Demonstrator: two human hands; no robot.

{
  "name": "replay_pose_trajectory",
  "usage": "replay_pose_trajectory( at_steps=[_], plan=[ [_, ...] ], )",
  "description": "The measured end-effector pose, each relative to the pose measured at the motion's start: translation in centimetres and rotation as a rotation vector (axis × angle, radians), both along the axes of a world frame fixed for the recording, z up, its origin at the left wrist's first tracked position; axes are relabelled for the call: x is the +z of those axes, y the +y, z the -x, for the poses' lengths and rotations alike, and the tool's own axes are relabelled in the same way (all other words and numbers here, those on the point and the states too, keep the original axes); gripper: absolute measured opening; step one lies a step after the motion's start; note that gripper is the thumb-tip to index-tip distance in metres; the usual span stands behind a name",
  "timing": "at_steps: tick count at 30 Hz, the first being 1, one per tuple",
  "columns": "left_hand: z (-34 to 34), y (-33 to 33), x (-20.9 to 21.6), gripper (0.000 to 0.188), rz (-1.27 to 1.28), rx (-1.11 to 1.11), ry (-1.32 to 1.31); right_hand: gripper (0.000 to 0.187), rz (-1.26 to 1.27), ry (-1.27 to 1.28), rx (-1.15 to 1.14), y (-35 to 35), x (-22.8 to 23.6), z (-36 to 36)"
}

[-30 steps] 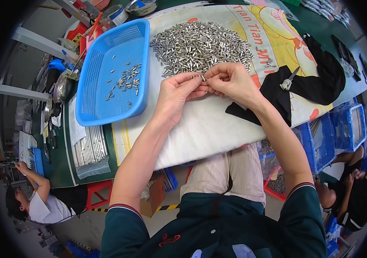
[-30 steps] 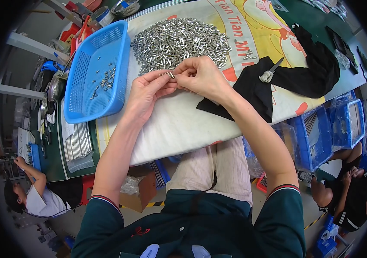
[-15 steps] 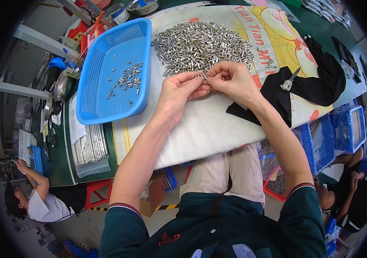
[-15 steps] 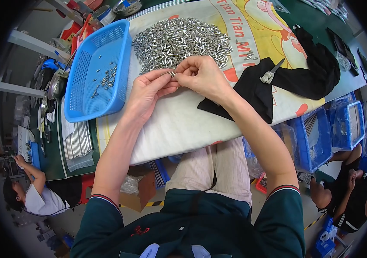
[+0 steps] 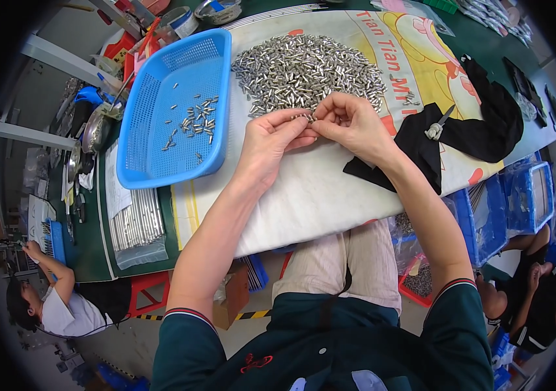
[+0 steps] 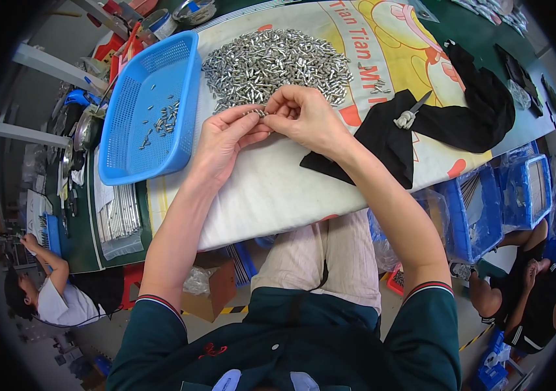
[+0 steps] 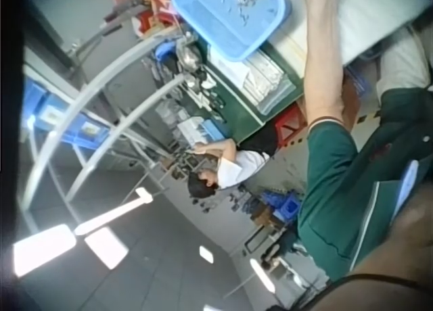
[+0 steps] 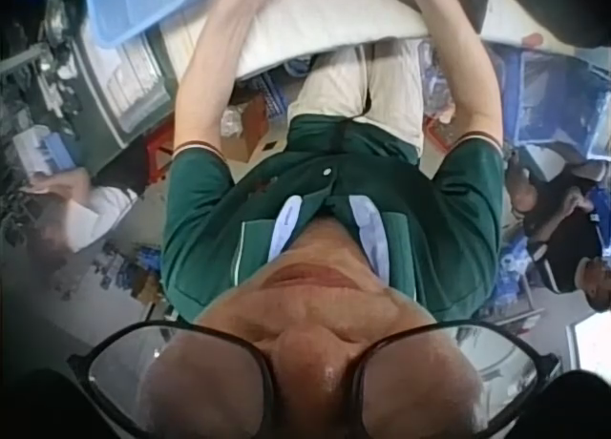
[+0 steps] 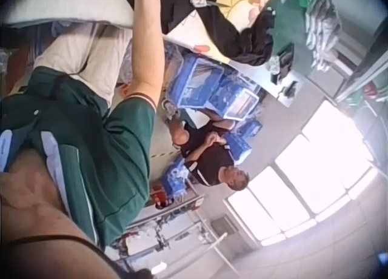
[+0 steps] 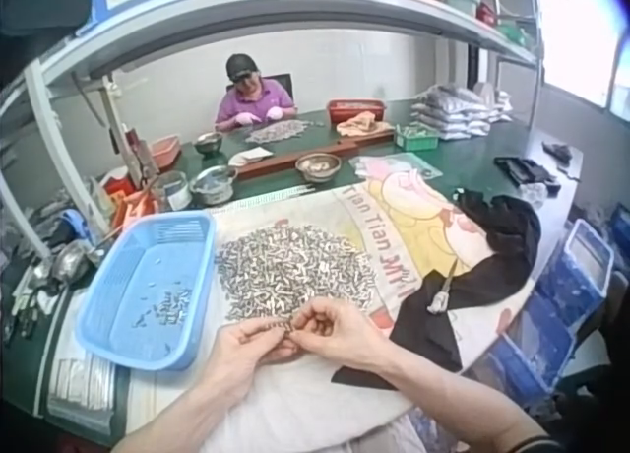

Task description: Sorting small metal hardware pins from a pile on a workbench into a blue plastic basket.

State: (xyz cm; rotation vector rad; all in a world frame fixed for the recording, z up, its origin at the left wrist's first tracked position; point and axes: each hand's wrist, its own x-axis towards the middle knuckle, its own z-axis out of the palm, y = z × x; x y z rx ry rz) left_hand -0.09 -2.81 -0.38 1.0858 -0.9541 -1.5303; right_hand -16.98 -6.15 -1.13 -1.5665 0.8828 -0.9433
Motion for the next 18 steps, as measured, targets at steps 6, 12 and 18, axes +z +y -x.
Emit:
replay_pose_trajectory(
  at_steps=[6, 12, 18],
  plan=[
    [0.0, 0.0, 0.2, 0.021, -0.007, -0.003, 0.01, 0.012, -0.002, 0.001, -0.002, 0.0, 0.2, 0.0],
    [-0.1, 0.0, 0.4, 0.02, -0.068, -0.01, 0.092, 0.013, -0.075, -0.038, -0.01, 0.3, 0.8, 0.1],
    [-0.1, 0.0, 0.7, 0.02, -0.1, -0.003, 0.117, 0.017, -0.241, -0.084, 0.074, -0.1, 0.8, 1.0]
  ],
)
